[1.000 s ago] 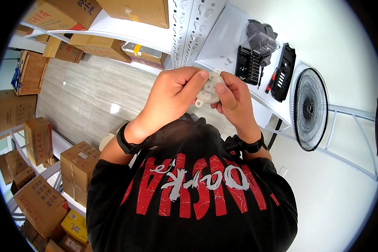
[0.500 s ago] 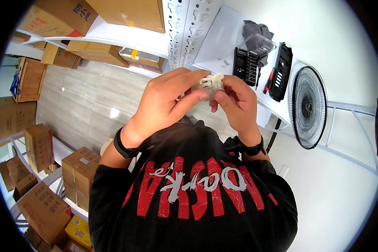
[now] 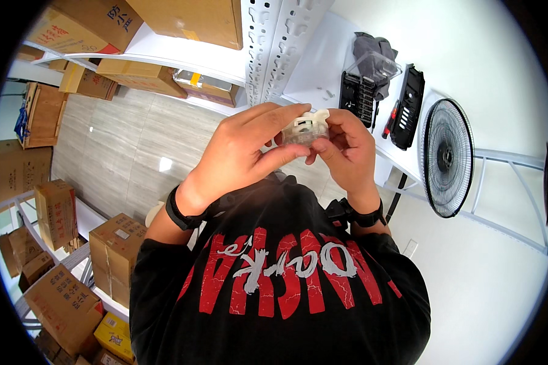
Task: The person holds a white plastic mechanical component and repeatedly inserts and removes small metal pieces. They use a red screwdriver to adjust the component and continue manipulating the parts by hand.
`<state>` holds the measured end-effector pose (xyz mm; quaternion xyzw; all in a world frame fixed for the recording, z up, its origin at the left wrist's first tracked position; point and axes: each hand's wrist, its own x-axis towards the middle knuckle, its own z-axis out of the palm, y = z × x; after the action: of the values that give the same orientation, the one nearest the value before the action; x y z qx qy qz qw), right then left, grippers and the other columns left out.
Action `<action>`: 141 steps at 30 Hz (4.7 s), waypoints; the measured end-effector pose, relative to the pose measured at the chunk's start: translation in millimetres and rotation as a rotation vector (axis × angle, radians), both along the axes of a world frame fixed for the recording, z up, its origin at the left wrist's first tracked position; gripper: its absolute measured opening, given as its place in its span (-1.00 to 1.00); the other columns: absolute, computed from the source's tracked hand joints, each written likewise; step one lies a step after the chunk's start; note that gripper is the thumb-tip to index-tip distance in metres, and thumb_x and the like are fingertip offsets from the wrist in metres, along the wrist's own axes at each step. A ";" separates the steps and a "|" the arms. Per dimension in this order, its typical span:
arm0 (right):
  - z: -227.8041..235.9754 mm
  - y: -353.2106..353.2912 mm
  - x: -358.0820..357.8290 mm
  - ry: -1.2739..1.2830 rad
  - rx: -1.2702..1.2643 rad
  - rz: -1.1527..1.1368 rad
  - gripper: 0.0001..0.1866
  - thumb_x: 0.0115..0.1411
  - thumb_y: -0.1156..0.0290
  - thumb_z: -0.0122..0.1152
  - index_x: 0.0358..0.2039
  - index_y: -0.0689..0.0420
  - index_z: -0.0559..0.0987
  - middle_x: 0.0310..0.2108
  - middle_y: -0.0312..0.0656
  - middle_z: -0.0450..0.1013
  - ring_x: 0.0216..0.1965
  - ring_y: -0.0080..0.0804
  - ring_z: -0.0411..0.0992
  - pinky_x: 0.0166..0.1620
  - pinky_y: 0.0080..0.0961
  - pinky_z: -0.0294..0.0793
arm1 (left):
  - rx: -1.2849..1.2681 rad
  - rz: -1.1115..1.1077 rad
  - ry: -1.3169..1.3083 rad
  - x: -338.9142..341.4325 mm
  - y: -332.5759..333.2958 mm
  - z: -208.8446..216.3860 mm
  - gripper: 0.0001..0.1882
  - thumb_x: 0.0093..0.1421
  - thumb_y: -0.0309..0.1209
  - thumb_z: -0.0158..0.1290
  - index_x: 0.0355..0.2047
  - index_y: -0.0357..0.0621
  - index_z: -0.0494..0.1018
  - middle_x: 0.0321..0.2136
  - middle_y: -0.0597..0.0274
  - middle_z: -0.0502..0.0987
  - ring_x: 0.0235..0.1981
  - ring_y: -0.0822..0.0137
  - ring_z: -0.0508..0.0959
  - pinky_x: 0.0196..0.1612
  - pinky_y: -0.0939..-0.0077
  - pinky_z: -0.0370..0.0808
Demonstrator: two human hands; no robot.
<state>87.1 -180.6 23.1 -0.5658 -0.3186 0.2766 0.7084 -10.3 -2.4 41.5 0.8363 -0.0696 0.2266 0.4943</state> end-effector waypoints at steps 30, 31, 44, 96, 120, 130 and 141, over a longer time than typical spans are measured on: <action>15.9 70.9 -12.4 -0.952 -0.277 -0.512 -0.38 -0.15 0.50 0.42 0.02 0.14 0.48 -0.04 -0.15 0.43 -0.47 -0.45 0.48 -0.44 -0.60 0.52 | -0.084 0.042 0.160 12.8 46.9 10.9 -0.65 0.23 -0.44 0.08 0.03 -0.25 0.44 -0.45 0.10 0.52 -0.51 0.39 0.47 -0.40 0.55 0.42; 16.7 72.2 -14.1 -0.954 -0.287 -0.524 -0.38 -0.15 0.50 0.42 0.02 0.14 0.48 -0.04 -0.15 0.44 -0.47 -0.45 0.48 -0.44 -0.60 0.52 | -0.101 0.037 0.159 12.7 47.8 10.8 -0.66 0.24 -0.43 0.08 0.01 -0.25 0.45 -0.46 0.09 0.52 -0.52 0.38 0.46 -0.40 0.53 0.42; 9.8 90.9 -43.7 -1.020 -0.357 -0.601 -0.33 -0.15 0.53 0.42 0.06 0.20 0.45 -0.05 -0.12 0.45 -0.44 -0.41 0.48 -0.44 -0.58 0.53 | -0.037 -0.021 0.085 -2.6 63.7 9.5 -0.66 0.24 -0.40 0.07 0.00 -0.27 0.43 -0.52 0.01 0.50 -0.51 0.26 0.50 -0.41 0.46 0.42; 6.0 98.6 -45.7 -1.015 -0.648 -0.486 -0.35 -0.15 0.39 0.44 -0.01 0.31 0.43 -0.10 -0.01 0.42 -0.24 -0.02 0.49 -0.24 -0.32 0.54 | -0.685 -0.275 0.472 6.7 78.6 -35.5 -0.69 0.32 -0.26 0.00 -0.30 -0.32 0.50 -0.50 0.28 0.55 -0.47 0.56 0.53 -0.36 0.67 0.49; 11.0 99.9 -53.4 -1.081 -0.608 -0.520 -0.49 -0.18 0.34 0.43 -0.19 0.19 0.47 -0.35 -0.15 0.37 -0.48 -0.12 0.44 -0.47 -0.35 0.47 | -0.727 -0.305 0.486 -2.4 74.1 -38.5 -0.68 0.36 -0.29 -0.08 -0.32 -0.37 0.46 -0.60 0.22 0.53 -0.58 0.51 0.54 -0.49 0.64 0.50; 10.4 102.5 -53.6 -1.085 -0.606 -0.548 -0.55 -0.17 0.34 0.40 -0.24 0.18 0.46 -0.38 -0.16 0.35 -0.52 -0.14 0.42 -0.51 -0.37 0.45 | -0.734 -0.247 0.495 -3.4 70.8 -36.3 -0.69 0.36 -0.32 -0.10 -0.23 -0.37 0.48 -0.62 0.21 0.52 -0.63 0.46 0.54 -0.56 0.61 0.49; 12.3 100.9 -56.3 -0.991 -0.667 -0.540 -0.51 -0.22 0.36 0.46 -0.25 0.17 0.47 -0.34 -0.15 0.35 -0.49 -0.12 0.42 -0.47 -0.38 0.47 | -0.784 -0.240 0.468 -4.2 67.0 -36.5 -0.71 0.36 -0.34 -0.08 -0.18 -0.38 0.48 -0.55 0.23 0.54 -0.57 0.48 0.56 -0.51 0.62 0.50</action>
<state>30.8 -79.7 35.4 -0.8756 -0.3514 -0.1205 0.3088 -14.5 64.6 5.0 0.6011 0.0384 -0.0179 0.7980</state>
